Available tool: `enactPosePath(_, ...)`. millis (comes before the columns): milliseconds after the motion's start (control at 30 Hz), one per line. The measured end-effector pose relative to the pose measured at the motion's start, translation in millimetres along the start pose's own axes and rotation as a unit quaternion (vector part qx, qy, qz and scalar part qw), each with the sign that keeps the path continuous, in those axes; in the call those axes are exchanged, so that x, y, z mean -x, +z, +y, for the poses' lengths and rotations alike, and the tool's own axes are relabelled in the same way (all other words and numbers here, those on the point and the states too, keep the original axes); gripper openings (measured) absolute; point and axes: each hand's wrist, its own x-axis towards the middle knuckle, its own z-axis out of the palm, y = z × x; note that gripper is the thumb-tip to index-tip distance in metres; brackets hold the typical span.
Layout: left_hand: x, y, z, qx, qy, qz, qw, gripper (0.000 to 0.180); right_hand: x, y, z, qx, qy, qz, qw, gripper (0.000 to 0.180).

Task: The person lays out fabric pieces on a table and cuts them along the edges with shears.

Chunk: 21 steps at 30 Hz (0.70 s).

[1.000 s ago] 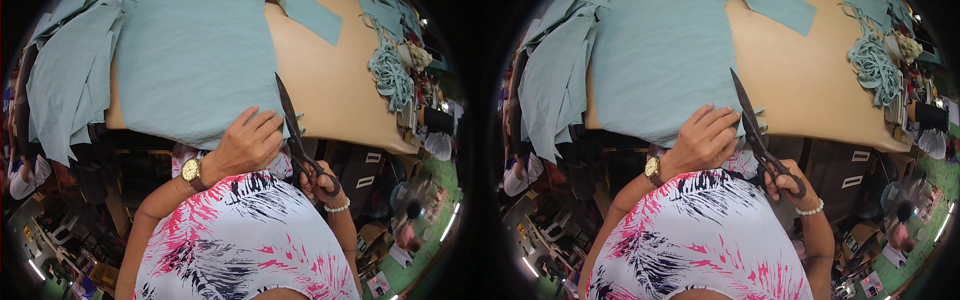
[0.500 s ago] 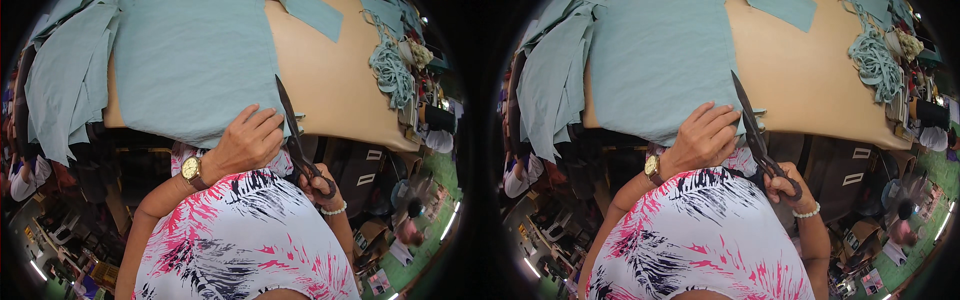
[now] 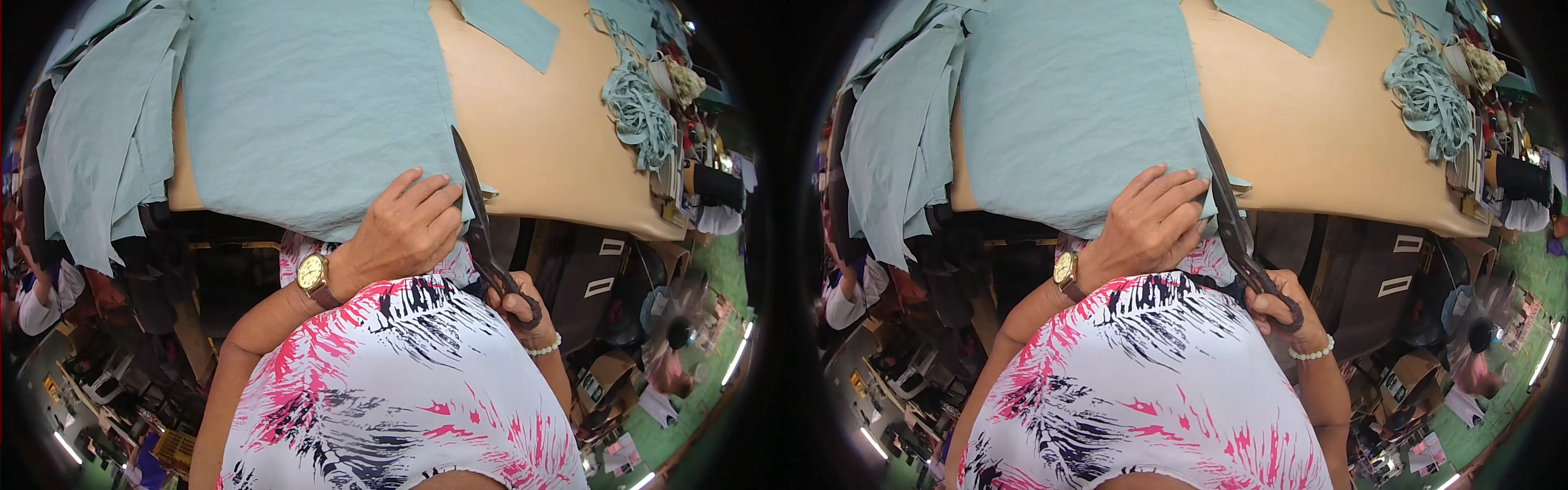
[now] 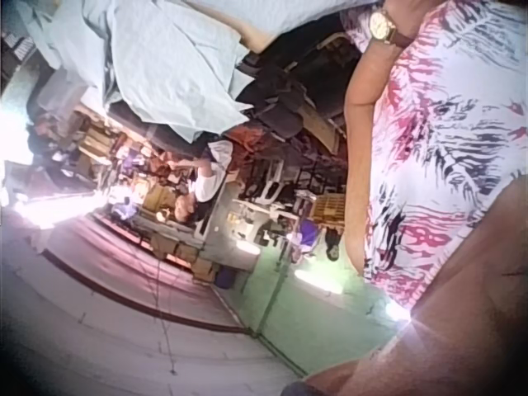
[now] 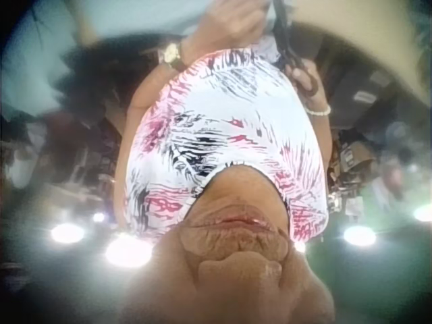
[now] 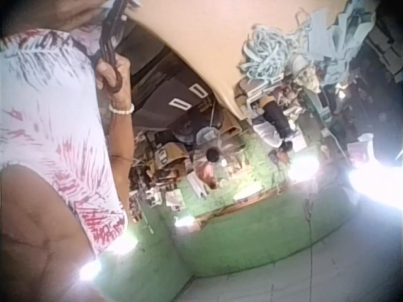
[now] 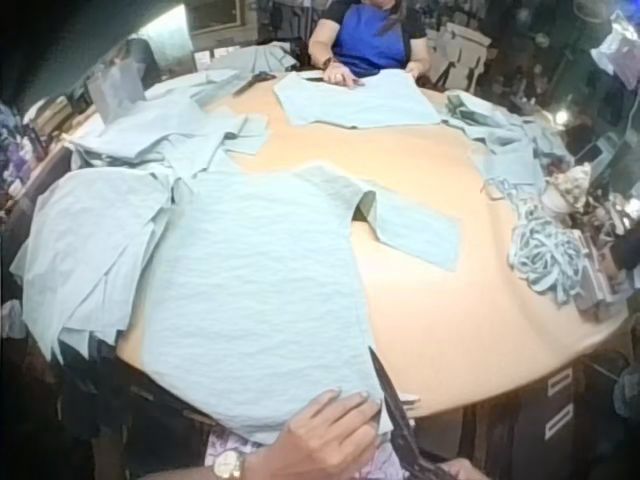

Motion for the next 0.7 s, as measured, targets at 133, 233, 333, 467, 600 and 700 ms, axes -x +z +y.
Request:
enactPosePath(133, -1, -1, 0, 0.004, 0.002, 0.001, 1.000, 0.015, 1, -5, 6, -0.050, -0.030, -0.012, 0.998, 0.042)
enactPosePath(233, 0, 0, 0, 0.007, 0.000, 0.003, 1.000, 0.015, 3, -4, -1, -0.028, -0.024, -0.011, 0.999, 0.043)
enactPosePath(333, 0, 0, 0, 0.006, 0.003, 0.000, 1.000, 0.015, 5, -9, -7, 0.005, -0.011, -0.014, 1.000, 0.041)
enactPosePath(467, 0, -2, 0, 0.008, 0.005, -0.008, 1.000, 0.015, 7, -7, -12, 0.059, -0.007, 0.009, 0.998, 0.053)
enactPosePath(600, 0, -2, 1, 0.005, 0.009, -0.013, 1.000, 0.016, 7, -10, -16, 0.069, 0.006, 0.006, 0.998, 0.051)
enactPosePath(700, 0, -3, 2, 0.004, 0.013, -0.021, 1.000, 0.017, 7, -13, -15, 0.074, 0.012, 0.003, 0.997, 0.036)
